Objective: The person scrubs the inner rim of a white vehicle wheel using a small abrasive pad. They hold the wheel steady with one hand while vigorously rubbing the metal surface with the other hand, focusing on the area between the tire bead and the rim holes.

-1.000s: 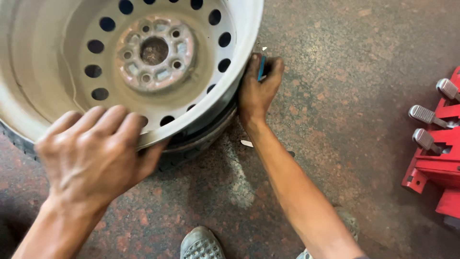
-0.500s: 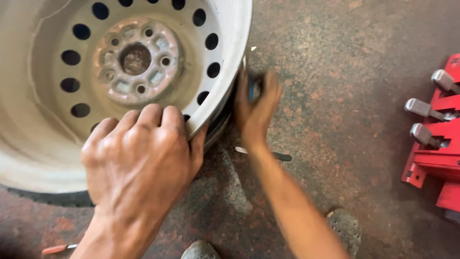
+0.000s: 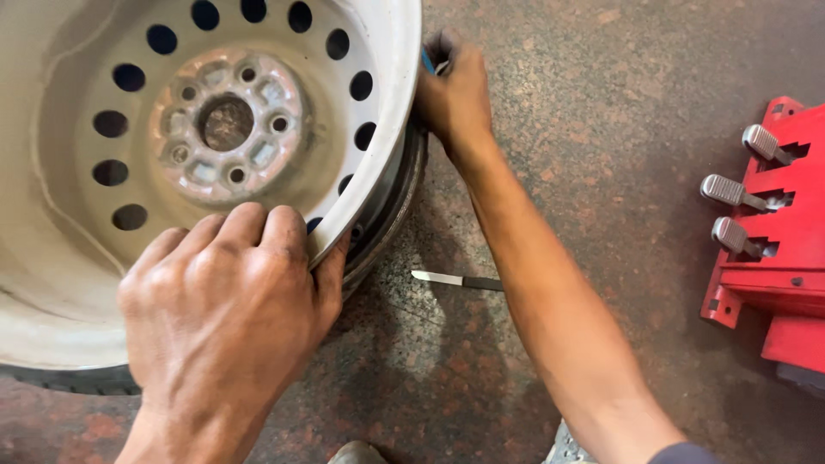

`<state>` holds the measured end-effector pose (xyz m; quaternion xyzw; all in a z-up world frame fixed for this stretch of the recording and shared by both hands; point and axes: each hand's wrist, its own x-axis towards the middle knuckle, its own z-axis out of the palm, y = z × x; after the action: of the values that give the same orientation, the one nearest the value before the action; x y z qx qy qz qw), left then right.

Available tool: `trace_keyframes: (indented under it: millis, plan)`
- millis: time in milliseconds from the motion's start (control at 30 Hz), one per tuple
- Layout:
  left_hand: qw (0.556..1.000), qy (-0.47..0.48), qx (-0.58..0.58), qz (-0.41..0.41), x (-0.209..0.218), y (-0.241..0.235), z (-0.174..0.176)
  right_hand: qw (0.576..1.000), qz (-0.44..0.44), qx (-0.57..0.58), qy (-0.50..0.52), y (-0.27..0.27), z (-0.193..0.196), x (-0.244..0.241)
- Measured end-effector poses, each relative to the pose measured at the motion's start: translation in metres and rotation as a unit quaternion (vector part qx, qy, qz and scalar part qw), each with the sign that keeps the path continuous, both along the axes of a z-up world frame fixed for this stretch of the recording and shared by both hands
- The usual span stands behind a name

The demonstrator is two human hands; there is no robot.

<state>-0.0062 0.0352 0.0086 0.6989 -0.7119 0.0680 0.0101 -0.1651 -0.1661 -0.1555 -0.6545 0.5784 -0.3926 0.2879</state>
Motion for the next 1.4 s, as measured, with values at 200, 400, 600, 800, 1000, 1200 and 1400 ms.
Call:
trace_keyframes:
  millis: [200, 400, 600, 800, 1000, 1200, 1400]
  plan:
    - [1.000, 0.005, -0.012, -0.002, -0.001, 0.001, 0.001, 0.999, -0.027, 0.028, -0.029, 0.062, 0.002, -0.012]
    - [1.000, 0.010, -0.029, -0.009, 0.000, 0.001, 0.003, 0.998, 0.023, 0.055, -0.029, 0.005, 0.018, -0.002]
    - [0.999, 0.018, -0.042, -0.013, -0.001, 0.002, -0.001, 0.988, 0.006, 0.139, -0.063, 0.016, 0.014, -0.005]
    - [0.999, 0.013, -0.032, -0.006, 0.001, 0.000, 0.007, 0.994, 0.020, 0.058, -0.091, 0.010, 0.000, -0.002]
    - [1.000, 0.006, 0.001, 0.008, 0.001, 0.004, 0.000, 0.992, -0.079, 0.006, -0.098, 0.082, -0.026, 0.005]
    - [0.998, 0.001, -0.065, -0.024, -0.002, 0.001, 0.002, 0.992, 0.000, -0.124, -0.039, 0.041, -0.030, -0.009]
    - [0.999, -0.010, -0.048, -0.012, -0.001, 0.005, -0.003, 0.993, -0.023, -0.116, 0.002, 0.065, -0.054, -0.007]
